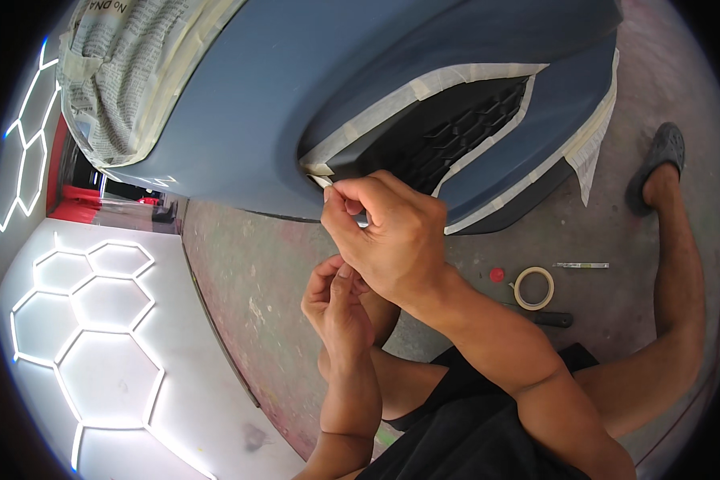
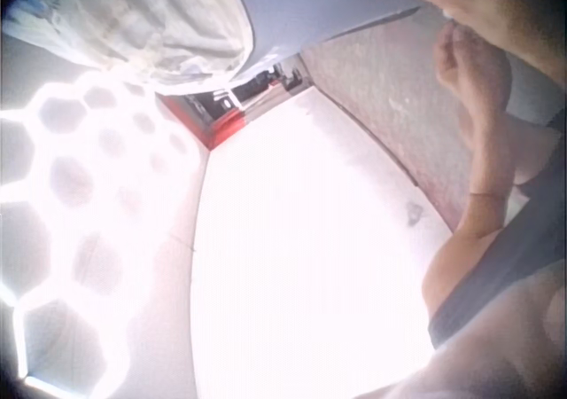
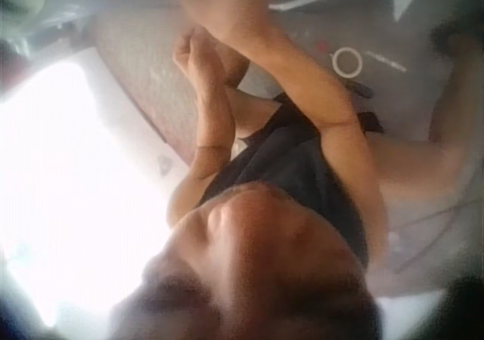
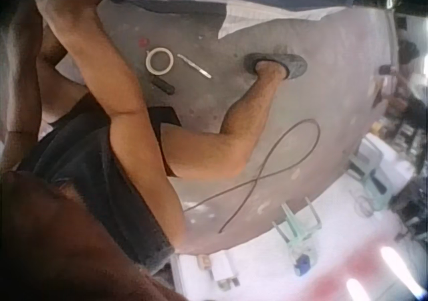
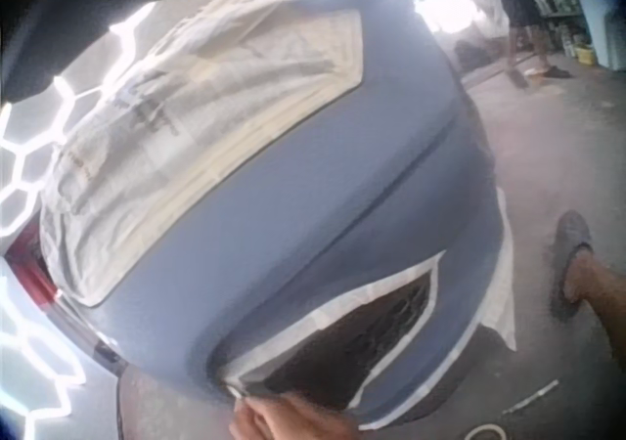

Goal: The person applies masking tape along the edges of a car bumper's lower grille area. They tear pieces of tape, smooth them onto the surface, and use a small tool to press the tape into crevices.

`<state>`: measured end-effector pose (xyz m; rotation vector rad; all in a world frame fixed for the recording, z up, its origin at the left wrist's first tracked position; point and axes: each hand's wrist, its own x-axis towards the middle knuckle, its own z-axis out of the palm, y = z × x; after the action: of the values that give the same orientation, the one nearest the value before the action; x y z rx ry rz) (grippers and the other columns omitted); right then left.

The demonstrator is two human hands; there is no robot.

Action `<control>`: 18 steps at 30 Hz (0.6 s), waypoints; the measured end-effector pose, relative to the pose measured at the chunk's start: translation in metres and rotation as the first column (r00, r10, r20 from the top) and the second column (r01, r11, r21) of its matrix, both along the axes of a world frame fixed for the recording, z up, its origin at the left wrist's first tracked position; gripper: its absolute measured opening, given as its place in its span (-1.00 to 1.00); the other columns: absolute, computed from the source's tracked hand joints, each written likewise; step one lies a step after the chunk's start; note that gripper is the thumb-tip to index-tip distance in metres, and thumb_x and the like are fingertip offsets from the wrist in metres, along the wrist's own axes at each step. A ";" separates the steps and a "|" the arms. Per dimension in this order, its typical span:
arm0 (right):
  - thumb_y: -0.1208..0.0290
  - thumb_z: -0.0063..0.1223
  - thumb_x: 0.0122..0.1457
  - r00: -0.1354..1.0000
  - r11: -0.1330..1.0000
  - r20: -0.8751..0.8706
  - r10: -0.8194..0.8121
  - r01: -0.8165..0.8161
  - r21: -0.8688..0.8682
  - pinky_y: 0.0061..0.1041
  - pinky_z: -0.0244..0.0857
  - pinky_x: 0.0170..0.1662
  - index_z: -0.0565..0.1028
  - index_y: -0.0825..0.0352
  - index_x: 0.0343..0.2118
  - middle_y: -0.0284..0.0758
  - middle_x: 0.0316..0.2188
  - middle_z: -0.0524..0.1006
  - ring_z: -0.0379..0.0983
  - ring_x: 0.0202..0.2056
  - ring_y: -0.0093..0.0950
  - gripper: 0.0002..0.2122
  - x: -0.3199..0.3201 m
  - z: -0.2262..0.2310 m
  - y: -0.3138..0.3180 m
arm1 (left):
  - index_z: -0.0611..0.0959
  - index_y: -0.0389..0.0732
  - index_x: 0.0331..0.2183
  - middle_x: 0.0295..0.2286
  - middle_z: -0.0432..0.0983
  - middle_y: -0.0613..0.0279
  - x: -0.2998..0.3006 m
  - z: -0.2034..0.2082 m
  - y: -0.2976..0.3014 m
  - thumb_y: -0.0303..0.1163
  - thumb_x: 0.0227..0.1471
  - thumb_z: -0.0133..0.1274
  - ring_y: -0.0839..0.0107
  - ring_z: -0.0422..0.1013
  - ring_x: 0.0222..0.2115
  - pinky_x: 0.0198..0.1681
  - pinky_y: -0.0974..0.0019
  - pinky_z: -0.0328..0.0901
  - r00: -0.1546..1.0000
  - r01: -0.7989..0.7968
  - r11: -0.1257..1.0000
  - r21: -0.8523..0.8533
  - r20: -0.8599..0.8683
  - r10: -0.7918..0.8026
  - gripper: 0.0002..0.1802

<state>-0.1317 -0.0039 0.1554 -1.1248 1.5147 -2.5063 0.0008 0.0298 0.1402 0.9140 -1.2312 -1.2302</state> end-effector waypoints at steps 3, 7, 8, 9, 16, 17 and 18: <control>0.54 0.37 0.05 0.999 0.999 -0.027 -0.019 0.020 0.033 -0.47 0.34 -0.64 0.55 0.27 -0.51 -0.41 -0.62 0.52 0.49 -0.67 -0.46 -0.85 -0.001 0.001 -0.001 | 0.64 -0.47 -0.10 -0.34 0.65 0.10 0.002 -0.001 0.000 -0.55 0.31 0.12 0.46 0.54 -0.41 -0.29 0.43 0.46 1.000 0.016 1.000 -0.005 -0.017 -0.016 -0.81; 0.54 0.39 0.06 0.996 0.998 -0.081 -0.027 0.031 0.049 -0.52 0.34 -0.63 0.59 0.29 -0.46 -0.41 -0.60 0.55 0.51 -0.65 -0.51 -0.88 -0.001 0.001 0.001 | 0.62 -0.49 -0.09 -0.28 0.66 0.05 0.005 -0.004 -0.001 -0.55 0.31 0.12 0.43 0.58 -0.34 -0.24 0.42 0.48 0.998 0.047 0.999 -0.018 -0.039 -0.048 -0.80; 0.55 0.40 0.06 0.995 0.998 -0.091 -0.032 0.036 0.043 -0.55 0.33 -0.62 0.63 0.30 -0.43 -0.42 -0.59 0.57 0.52 -0.64 -0.54 -0.90 0.000 0.001 0.000 | 0.62 -0.50 -0.09 -0.26 0.66 0.04 0.006 -0.005 -0.002 -0.56 0.31 0.11 0.42 0.59 -0.32 -0.22 0.42 0.48 0.999 0.031 0.999 -0.030 -0.014 -0.032 -0.80; 0.55 0.40 0.06 0.993 0.998 -0.107 -0.045 0.050 0.039 -0.55 0.32 -0.63 0.62 0.29 -0.43 -0.43 -0.60 0.55 0.50 -0.65 -0.54 -0.89 0.000 0.001 0.000 | 0.62 -0.50 -0.09 -0.24 0.66 0.03 0.007 -0.005 -0.004 -0.57 0.30 0.10 0.41 0.60 -0.30 -0.20 0.42 0.49 1.000 0.014 0.999 -0.034 -0.004 -0.014 -0.80; 0.54 0.39 0.05 0.982 0.996 -0.171 -0.084 0.089 0.024 -0.52 0.31 -0.61 0.60 0.25 -0.43 -0.49 -0.61 0.47 0.45 -0.65 -0.55 -0.88 0.002 -0.003 -0.006 | 0.62 -0.49 -0.08 -0.19 0.65 0.03 0.008 -0.003 -0.006 -0.63 0.26 0.08 0.42 0.59 -0.26 -0.15 0.41 0.50 0.996 -0.054 0.998 -0.016 0.068 0.055 -0.79; 0.53 0.39 0.05 0.980 0.995 -0.182 -0.084 0.091 0.030 -0.52 0.31 -0.61 0.60 0.24 -0.43 -0.49 -0.60 0.47 0.45 -0.65 -0.55 -0.88 0.001 -0.005 -0.006 | 0.62 -0.49 -0.07 -0.19 0.65 0.05 0.007 -0.003 -0.006 -0.63 0.25 0.09 0.43 0.58 -0.27 -0.16 0.42 0.49 0.990 -0.081 0.996 -0.033 0.113 0.084 -0.78; 0.53 0.39 0.05 0.979 0.996 -0.189 -0.072 0.079 0.030 -0.52 0.31 -0.60 0.60 0.24 -0.43 -0.50 -0.60 0.46 0.44 -0.65 -0.55 -0.88 0.003 -0.005 -0.002 | 0.62 -0.48 -0.07 -0.19 0.65 0.06 0.007 -0.001 0.000 -0.62 0.25 0.10 0.44 0.58 -0.28 -0.16 0.42 0.49 0.979 -0.117 0.992 -0.047 0.160 0.123 -0.78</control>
<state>-0.1291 -0.0058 0.1500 -1.3571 1.6710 -2.4691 0.0079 0.0293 0.1393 1.0622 -1.3039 -1.0499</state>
